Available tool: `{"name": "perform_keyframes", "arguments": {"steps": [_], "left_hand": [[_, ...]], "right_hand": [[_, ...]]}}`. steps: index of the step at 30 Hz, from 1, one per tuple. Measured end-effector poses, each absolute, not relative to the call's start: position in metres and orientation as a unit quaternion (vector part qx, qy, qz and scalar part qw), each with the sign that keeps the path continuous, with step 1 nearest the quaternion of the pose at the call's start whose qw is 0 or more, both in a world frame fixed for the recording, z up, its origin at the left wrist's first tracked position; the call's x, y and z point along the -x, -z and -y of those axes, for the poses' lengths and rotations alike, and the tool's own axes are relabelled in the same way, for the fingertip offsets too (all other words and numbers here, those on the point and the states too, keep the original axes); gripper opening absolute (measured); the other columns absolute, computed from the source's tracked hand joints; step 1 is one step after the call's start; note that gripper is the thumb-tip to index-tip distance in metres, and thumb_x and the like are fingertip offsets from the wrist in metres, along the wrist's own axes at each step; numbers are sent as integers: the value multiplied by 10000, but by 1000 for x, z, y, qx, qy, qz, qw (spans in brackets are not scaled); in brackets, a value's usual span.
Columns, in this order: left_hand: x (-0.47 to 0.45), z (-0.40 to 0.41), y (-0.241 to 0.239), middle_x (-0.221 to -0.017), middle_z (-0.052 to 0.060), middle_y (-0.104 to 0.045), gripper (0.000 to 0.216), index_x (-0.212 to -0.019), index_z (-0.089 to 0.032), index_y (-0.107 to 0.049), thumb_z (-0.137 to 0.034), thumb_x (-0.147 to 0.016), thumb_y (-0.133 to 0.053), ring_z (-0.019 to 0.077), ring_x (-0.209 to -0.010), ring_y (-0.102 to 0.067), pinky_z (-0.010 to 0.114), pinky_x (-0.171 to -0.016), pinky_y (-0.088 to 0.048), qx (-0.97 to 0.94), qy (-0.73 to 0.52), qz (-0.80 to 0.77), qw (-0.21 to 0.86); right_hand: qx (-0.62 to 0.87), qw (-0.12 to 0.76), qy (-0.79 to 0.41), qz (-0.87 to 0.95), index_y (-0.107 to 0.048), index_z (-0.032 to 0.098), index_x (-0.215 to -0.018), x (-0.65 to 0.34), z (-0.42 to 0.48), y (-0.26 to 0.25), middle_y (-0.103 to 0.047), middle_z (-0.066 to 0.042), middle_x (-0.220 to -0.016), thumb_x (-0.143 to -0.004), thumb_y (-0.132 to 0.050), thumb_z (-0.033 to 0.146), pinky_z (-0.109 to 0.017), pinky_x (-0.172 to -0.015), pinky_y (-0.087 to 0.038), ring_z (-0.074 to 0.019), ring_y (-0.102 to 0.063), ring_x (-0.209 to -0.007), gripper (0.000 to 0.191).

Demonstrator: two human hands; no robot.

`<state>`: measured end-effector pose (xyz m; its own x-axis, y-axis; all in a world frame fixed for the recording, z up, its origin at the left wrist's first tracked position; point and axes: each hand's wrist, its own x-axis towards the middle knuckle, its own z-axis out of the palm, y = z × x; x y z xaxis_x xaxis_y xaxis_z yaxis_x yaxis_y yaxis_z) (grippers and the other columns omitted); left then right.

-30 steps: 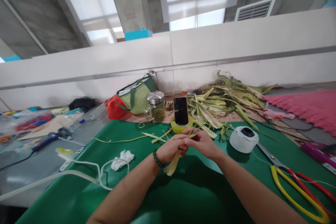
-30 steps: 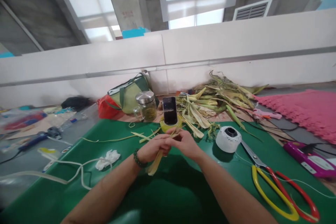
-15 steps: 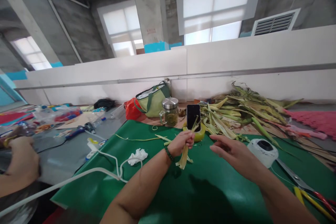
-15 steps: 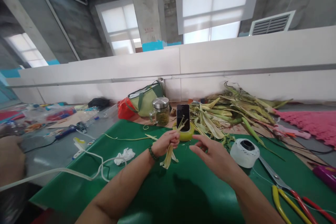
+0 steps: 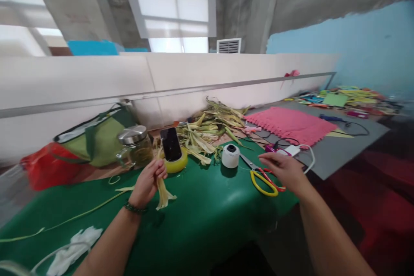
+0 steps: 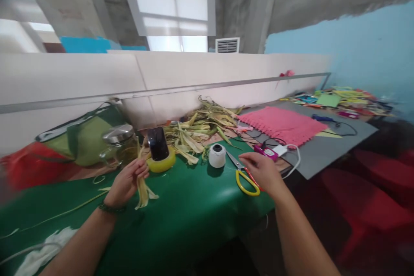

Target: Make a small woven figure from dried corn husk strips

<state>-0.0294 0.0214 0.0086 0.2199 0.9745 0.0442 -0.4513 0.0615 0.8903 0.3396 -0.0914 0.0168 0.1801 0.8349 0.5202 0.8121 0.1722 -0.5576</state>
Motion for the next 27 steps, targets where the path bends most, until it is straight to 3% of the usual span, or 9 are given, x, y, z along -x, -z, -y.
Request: {"name": "perform_keyframes", "arguments": {"steps": [2,6,10,13,15,18,21,24,27], "left_hand": [[29,-22,-9,-494,-78,-358,254,-622,-162,-441,-191,-752,-657,48,-424,-345,170,-449,-388,-422,-533,-320,660],[29,-25,-10,-492,-72,-371,260,-608,-161,-448,-207,-726,-675,51,-428,-346,167,-434,-387,-428,-528,-339,650],[30,-25,-11,-487,-72,-373,321,-591,-161,-450,-287,-683,-731,53,-432,-341,171,-437,-386,-444,-508,-356,646],[30,-24,-11,-492,-75,-371,357,-594,-158,-461,-339,-655,-763,52,-440,-341,171,-444,-384,-449,-502,-356,647],[29,-23,-11,-494,-75,-370,367,-591,-157,-465,-358,-654,-765,53,-443,-339,174,-446,-382,-446,-497,-356,654],[27,-19,-12,-498,-71,-369,361,-583,-159,-464,-358,-670,-751,58,-448,-334,183,-451,-379,-448,-480,-358,664],[25,-11,-17,-510,-57,-404,355,-573,-153,-481,-373,-678,-738,58,-450,-332,184,-450,-359,-466,-445,-361,674],[22,-1,-25,-598,-10,-544,311,-613,-135,-557,-388,-686,-722,53,-443,-351,194,-446,-346,-492,-424,-353,673],[17,6,-33,-745,44,-648,230,-709,-121,-631,-334,-690,-716,57,-454,-384,207,-446,-358,-492,-426,-366,666]], "right_hand": [[682,324,-6,656,-721,196,-852,-341,85,-5,-692,-71,-793,-856,-519,283,-302,-634,-487,-203,-641,-727,220],[674,260,22,691,-719,189,-928,-326,63,9,-644,-100,-828,-804,-633,255,-314,-672,-451,-235,-595,-815,165],[669,252,9,699,-666,196,-687,-308,46,11,-660,-78,-820,-780,-610,96,-290,-674,-431,-215,-594,-821,148],[686,262,-21,679,-651,176,-935,-303,58,3,-647,-37,-645,-845,-523,126,-272,-549,-417,-181,-592,-603,164],[676,314,-80,662,-516,177,-1240,-299,79,-5,-654,-9,-639,-880,-484,186,-268,-546,-440,-174,-604,-579,361],[594,411,-230,652,-544,229,-1232,-285,117,-18,-697,-30,-767,-894,-453,292,-256,-535,-493,-151,-619,-559,355],[522,411,-278,693,-640,236,-1113,-260,138,-22,-708,-72,-1006,-900,-409,247,-292,-720,-557,-183,-683,-806,315],[475,342,-198,786,-503,211,-1326,-231,131,-16,-564,-87,-1317,-799,-380,45,-381,-1012,-441,-213,-513,-1221,566],[423,285,-128,850,-431,116,-1381,-203,103,-10,-502,-134,-1374,-698,-390,-25,-412,-1064,-394,-232,-419,-1303,699]]}}
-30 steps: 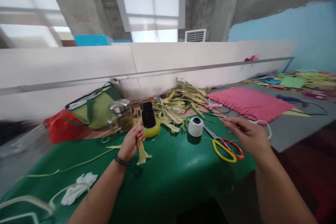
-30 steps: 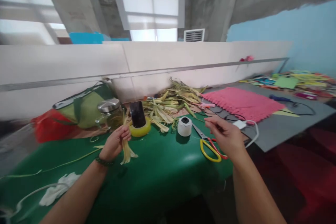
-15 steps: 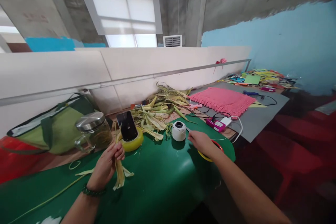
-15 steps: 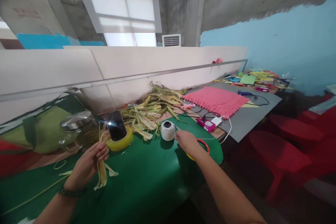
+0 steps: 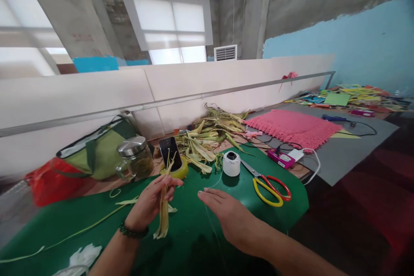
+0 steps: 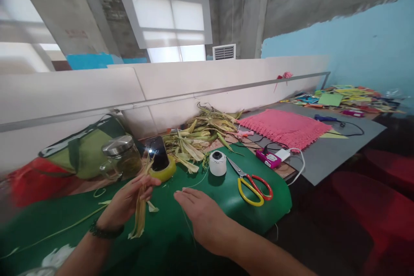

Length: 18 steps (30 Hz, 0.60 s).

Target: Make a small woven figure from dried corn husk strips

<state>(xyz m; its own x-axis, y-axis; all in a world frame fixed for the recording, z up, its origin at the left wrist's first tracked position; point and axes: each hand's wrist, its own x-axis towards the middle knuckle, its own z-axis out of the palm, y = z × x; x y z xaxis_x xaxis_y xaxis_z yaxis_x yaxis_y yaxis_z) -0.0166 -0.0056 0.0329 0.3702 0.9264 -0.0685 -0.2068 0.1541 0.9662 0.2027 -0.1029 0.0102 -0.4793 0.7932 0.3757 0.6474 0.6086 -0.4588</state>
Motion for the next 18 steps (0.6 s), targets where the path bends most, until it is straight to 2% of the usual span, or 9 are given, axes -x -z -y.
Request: {"name": "perform_keyframes", "arguments": {"steps": [2,6,8,10,12,14,15,18], "left_hand": [[11,8,-35,-724,42,-649,185,-697,-127,-631,-292,-695,-713,64,-455,-399,211,-452,-378,-479,-418,-377,673],[2,10,-33,-577,-15,-545,164,-658,-142,-600,-244,-695,-723,83,-480,-473,207,-495,-433,-442,-412,-373,705],[2,10,-31,-599,-15,-539,178,-660,-141,-581,-236,-692,-729,82,-501,-495,200,-509,-445,-424,-407,-364,723],[7,9,-32,-583,-27,-501,215,-643,-145,-543,-249,-715,-716,68,-482,-464,185,-486,-425,-420,-386,-352,742],[14,7,-33,-558,-45,-447,240,-640,-151,-510,-263,-740,-698,59,-465,-424,173,-464,-398,-428,-363,-345,752],[20,3,-36,-572,-45,-446,246,-655,-149,-500,-263,-741,-699,54,-476,-419,164,-462,-384,-445,-355,-347,745],[23,0,-37,-583,-42,-455,252,-659,-147,-496,-267,-734,-705,53,-480,-420,161,-460,-378,-453,-357,-350,738],[29,-8,-38,-579,-42,-464,292,-651,-147,-473,-276,-693,-732,43,-458,-393,152,-421,-328,-458,-360,-362,728]], "right_hand": [[404,273,-89,869,-422,74,-1381,-185,83,-9,-490,-151,-1380,-701,-417,1,-451,-1077,-372,-266,-369,-1332,684],[399,268,-49,875,-368,53,-1407,-162,57,-9,-431,-157,-1426,-766,-417,56,-466,-1100,-331,-274,-313,-1362,643],[410,298,-24,862,-396,58,-1390,-159,47,-7,-470,-159,-1396,-797,-416,67,-461,-1090,-344,-275,-329,-1355,593],[431,351,11,831,-505,80,-1306,-164,38,-3,-570,-156,-1294,-850,-407,81,-436,-1069,-373,-265,-396,-1314,467],[462,393,36,794,-634,126,-1127,-176,30,-1,-673,-139,-1116,-894,-415,115,-391,-999,-437,-250,-535,-1182,320],[499,391,47,772,-682,167,-927,-196,25,-2,-715,-109,-934,-911,-429,148,-341,-856,-498,-228,-641,-958,254],[524,373,54,764,-677,171,-890,-207,25,-3,-713,-102,-895,-919,-422,163,-322,-793,-500,-220,-652,-884,256],[637,288,78,711,-651,177,-900,-241,29,-9,-703,-98,-873,-929,-412,192,-281,-663,-447,-228,-646,-845,241]]}}
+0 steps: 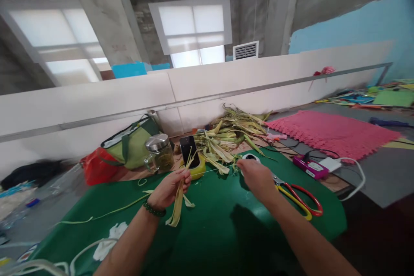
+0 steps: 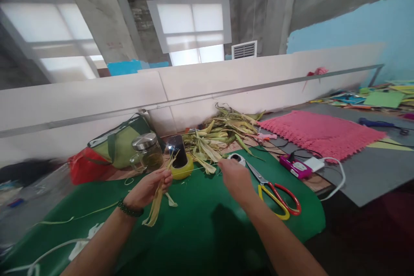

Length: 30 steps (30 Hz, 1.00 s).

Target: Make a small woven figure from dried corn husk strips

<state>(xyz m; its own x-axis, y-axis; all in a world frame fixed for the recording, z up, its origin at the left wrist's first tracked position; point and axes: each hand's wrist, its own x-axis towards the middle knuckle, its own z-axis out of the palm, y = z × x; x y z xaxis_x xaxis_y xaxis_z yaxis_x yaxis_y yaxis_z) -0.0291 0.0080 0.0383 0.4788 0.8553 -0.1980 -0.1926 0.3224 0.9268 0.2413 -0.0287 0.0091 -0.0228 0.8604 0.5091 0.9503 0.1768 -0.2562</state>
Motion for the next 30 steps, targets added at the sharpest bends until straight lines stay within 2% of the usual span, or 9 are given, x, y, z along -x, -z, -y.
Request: {"name": "perform_keyframes", "arguments": {"steps": [3,5,10,14,18,20,22,26,30], "left_hand": [[31,-16,-33,-562,-52,-440,299,-648,-152,-460,-259,-669,-739,40,-448,-382,153,-415,-318,-446,-365,-360,734],[30,-19,-27,-564,-48,-444,289,-643,-151,-462,-251,-668,-732,42,-451,-392,156,-418,-325,-448,-359,-357,737],[31,-22,-9,-566,-49,-438,265,-638,-156,-455,-241,-689,-700,45,-462,-392,157,-421,-321,-446,-395,-326,734],[34,-22,1,-579,-44,-446,244,-637,-156,-453,-230,-728,-666,49,-478,-400,164,-443,-336,-453,-409,-331,719],[34,-20,2,-588,-39,-466,251,-636,-159,-462,-256,-746,-665,65,-512,-441,197,-530,-415,-462,-422,-330,706],[33,-19,0,-575,-42,-464,253,-650,-161,-474,-288,-762,-661,68,-516,-445,214,-574,-436,-461,-431,-327,703],[33,-19,-1,-555,-50,-446,257,-664,-163,-480,-312,-769,-661,67,-505,-433,214,-573,-429,-458,-436,-323,704],[34,-18,-1,-546,-58,-426,257,-671,-167,-478,-315,-765,-666,62,-490,-413,206,-551,-409,-457,-440,-322,703],[33,-18,-1,-561,-59,-432,262,-673,-171,-480,-332,-747,-673,62,-495,-408,201,-538,-395,-459,-438,-342,693]], "right_hand": [[724,195,47,660,-632,188,-791,-263,35,-15,-682,-90,-708,-905,-445,189,-257,-473,-303,-206,-612,-590,220],[720,161,25,674,-605,188,-694,-262,40,-21,-657,-73,-637,-877,-478,163,-250,-456,-244,-184,-578,-527,224],[614,135,-14,778,-623,209,-825,-232,55,-50,-666,-30,-801,-920,-437,196,-243,-553,-309,-158,-608,-715,209],[648,74,31,757,-662,185,-951,-218,59,-64,-634,-103,-961,-835,-590,181,-271,-603,-346,-244,-590,-898,136],[535,19,-29,844,-685,204,-940,-212,35,-39,-637,-94,-925,-817,-623,170,-281,-665,-389,-257,-567,-945,142],[531,-3,-60,845,-666,159,-1001,-212,14,-18,-629,-135,-1016,-726,-707,135,-284,-667,-397,-282,-563,-981,280],[549,-8,-116,828,-661,147,-993,-215,-6,0,-636,-135,-1002,-678,-736,120,-273,-655,-396,-273,-581,-953,325],[545,-8,-155,824,-653,148,-746,-224,-24,21,-645,-76,-788,-744,-664,140,-245,-597,-392,-198,-609,-753,14],[519,69,-186,831,-581,147,-795,-225,-19,26,-635,-93,-889,-887,-475,196,-252,-663,-419,-173,-588,-802,149]]}}
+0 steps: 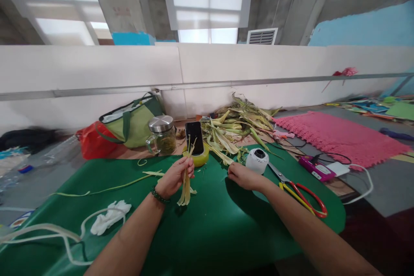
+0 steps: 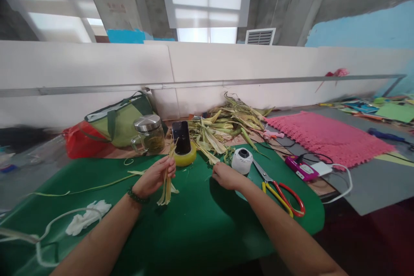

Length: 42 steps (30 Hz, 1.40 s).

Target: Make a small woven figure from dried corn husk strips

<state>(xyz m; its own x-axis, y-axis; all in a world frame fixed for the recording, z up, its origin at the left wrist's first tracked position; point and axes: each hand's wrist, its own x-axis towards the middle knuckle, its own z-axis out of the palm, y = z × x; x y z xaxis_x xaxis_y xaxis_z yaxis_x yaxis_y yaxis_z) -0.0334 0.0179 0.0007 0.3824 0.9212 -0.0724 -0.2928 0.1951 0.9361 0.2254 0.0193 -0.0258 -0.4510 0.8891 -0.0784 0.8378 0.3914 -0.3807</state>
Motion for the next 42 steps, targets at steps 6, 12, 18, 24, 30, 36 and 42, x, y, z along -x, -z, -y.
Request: {"name": "perform_keyframes", "arguments": {"steps": [6,12,18,24,30,36,42], "left_hand": [[25,-15,3,-736,8,-612,353,-667,-169,-492,-469,-696,-676,65,-495,-438,228,-542,-385,-495,-469,-387,620],[17,-15,17,-558,-21,-525,402,-646,-179,-493,-557,-727,-601,113,-498,-483,251,-535,-377,-572,-437,-424,549],[17,-16,21,-531,-64,-387,363,-612,-173,-488,-485,-750,-612,76,-483,-361,215,-505,-351,-539,-447,-432,568],[19,-17,17,-777,34,-636,325,-667,-157,-532,-452,-721,-657,96,-541,-521,226,-528,-398,-490,-467,-471,565],[10,-12,18,-747,35,-655,361,-796,-139,-617,-490,-718,-648,98,-485,-531,228,-501,-386,-517,-431,-478,564],[7,-13,24,-539,-9,-537,331,-623,-128,-594,-436,-694,-694,85,-487,-478,216,-508,-394,-522,-411,-437,606],[14,-15,22,-541,-42,-460,260,-670,-122,-629,-365,-675,-720,61,-458,-419,220,-506,-435,-459,-312,-440,706]], "right_hand": [[449,189,-289,824,-499,178,-768,-199,-19,3,-555,-1,-674,-902,-429,258,-234,-559,-357,-124,-486,-593,172],[440,180,-214,853,-539,172,-758,-154,-20,-1,-555,-4,-678,-872,-474,197,-232,-573,-311,-127,-482,-627,133],[423,275,-256,825,-593,171,-811,-160,-25,10,-565,7,-652,-881,-487,264,-224,-553,-332,-122,-480,-588,158],[455,232,-171,843,-622,165,-811,-171,-26,8,-635,-31,-729,-898,-464,228,-246,-601,-338,-148,-542,-671,191],[431,210,-125,869,-651,181,-832,-161,-20,13,-678,-42,-819,-902,-486,235,-242,-634,-343,-150,-590,-753,188],[425,247,-171,854,-670,179,-819,-161,-21,11,-692,-30,-812,-872,-534,219,-226,-645,-371,-138,-604,-747,151],[384,253,-199,865,-680,175,-819,-171,-27,7,-704,-38,-845,-853,-520,161,-232,-683,-403,-143,-613,-758,164]]}}
